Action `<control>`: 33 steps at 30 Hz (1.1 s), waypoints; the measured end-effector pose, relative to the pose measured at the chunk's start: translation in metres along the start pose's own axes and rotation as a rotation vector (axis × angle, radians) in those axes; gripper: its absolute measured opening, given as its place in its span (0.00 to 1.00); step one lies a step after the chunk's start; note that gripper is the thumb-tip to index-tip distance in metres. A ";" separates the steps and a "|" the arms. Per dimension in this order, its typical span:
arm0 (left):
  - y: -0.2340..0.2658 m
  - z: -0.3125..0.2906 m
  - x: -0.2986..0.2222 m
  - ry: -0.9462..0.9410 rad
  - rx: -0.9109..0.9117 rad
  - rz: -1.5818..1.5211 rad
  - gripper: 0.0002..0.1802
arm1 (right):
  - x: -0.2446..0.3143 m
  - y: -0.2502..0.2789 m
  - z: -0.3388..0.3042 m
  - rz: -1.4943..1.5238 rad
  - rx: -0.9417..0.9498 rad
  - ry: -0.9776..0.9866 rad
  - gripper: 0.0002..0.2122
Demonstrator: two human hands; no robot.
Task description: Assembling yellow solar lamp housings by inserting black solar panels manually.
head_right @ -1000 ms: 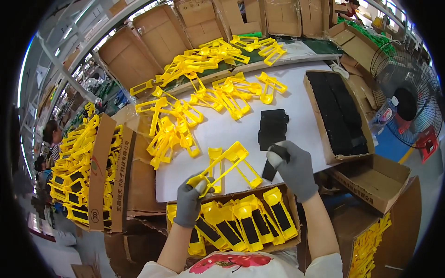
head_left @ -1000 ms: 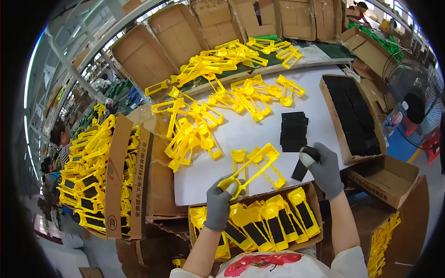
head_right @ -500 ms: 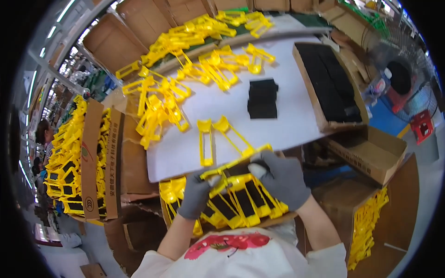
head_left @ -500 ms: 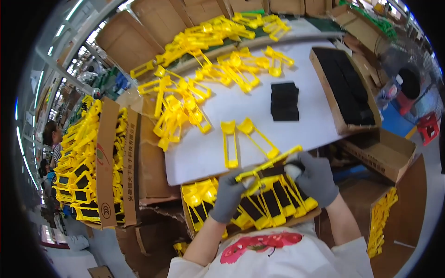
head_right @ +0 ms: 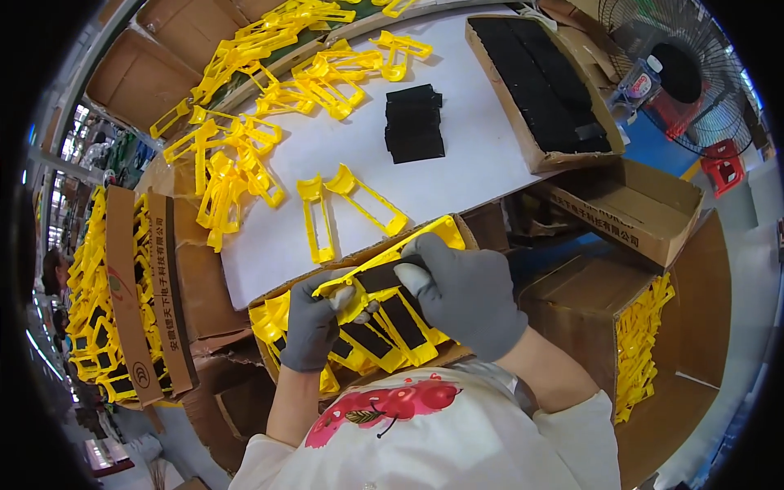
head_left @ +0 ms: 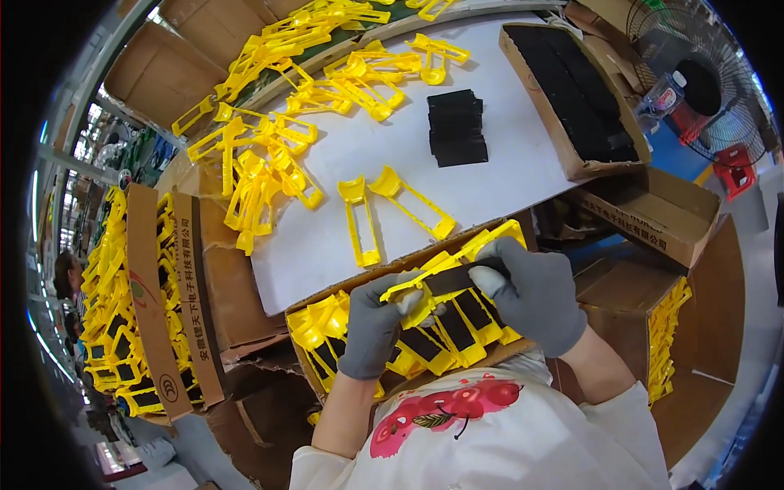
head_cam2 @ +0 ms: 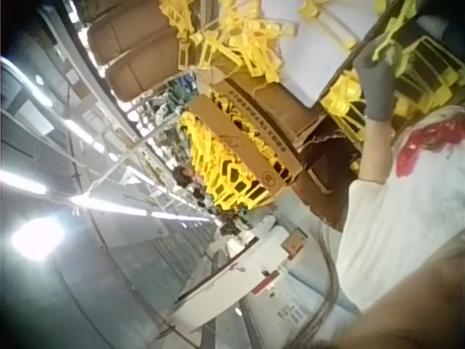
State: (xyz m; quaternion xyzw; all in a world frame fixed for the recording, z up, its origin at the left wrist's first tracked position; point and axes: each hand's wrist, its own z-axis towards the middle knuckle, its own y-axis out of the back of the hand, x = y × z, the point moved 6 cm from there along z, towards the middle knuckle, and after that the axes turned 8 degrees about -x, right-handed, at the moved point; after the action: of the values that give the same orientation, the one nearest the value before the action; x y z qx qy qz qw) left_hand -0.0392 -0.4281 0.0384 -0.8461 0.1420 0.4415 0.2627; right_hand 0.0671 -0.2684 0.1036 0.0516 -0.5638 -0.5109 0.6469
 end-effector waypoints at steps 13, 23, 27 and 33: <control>-0.015 -0.004 0.008 0.019 -0.006 0.116 0.15 | -0.017 -0.001 -0.017 -0.176 -0.011 -0.073 0.19; -0.005 -0.015 0.014 0.060 0.088 0.372 0.12 | -0.060 0.023 -0.058 0.112 0.142 -0.283 0.28; -0.021 -0.013 0.025 0.124 0.147 0.370 0.12 | -0.061 0.013 -0.076 0.382 0.234 -0.420 0.22; -0.033 -0.013 0.031 0.145 0.205 0.472 0.10 | -0.064 0.008 -0.091 0.164 0.281 -0.452 0.09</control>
State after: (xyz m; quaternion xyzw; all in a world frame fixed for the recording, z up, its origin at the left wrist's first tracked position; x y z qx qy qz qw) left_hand 0.0028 -0.4090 0.0291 -0.7879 0.3978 0.4120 0.2261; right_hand 0.1534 -0.2651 0.0324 -0.0201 -0.7614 -0.3722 0.5304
